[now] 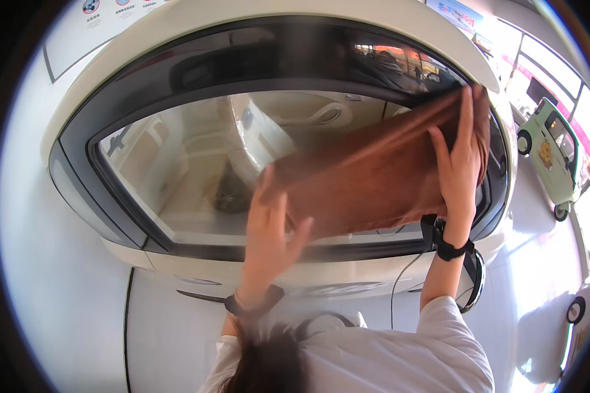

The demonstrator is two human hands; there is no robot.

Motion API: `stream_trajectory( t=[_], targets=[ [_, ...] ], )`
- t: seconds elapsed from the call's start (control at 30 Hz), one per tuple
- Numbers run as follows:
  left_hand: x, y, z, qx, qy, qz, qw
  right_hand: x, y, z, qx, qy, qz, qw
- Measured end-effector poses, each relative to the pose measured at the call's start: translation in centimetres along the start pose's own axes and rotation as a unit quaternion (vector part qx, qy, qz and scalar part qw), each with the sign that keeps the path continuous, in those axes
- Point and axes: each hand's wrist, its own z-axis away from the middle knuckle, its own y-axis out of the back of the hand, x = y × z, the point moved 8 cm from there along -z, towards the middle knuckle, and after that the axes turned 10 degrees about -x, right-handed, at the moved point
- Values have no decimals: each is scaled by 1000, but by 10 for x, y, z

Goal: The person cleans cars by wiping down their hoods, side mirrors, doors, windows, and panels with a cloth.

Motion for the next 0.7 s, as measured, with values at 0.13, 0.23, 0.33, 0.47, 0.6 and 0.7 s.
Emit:
stream_trajectory(
  t=[0.13,0.23,0.33,0.47,0.6,0.7],
  targets=[
    [-32,33,16,10,73,-9,997,-59,-8,-35,-18,55,-8,998],
    [-59,62,42,19,128,-11,991,-103,-26,-50,-31,90,5,995],
    [-77,102,66,62,143,-35,987,-158,-43,-65,-83,111,27,990],
    [-106,163,92,103,159,-81,979,-236,-92,-88,-96,139,-72,983],
    [-135,205,128,123,212,-94,965,-310,-119,-105,-107,193,-121,968],
    [-166,224,154,118,261,-109,952,-365,-142,-120,-74,248,-188,947]
  ],
)
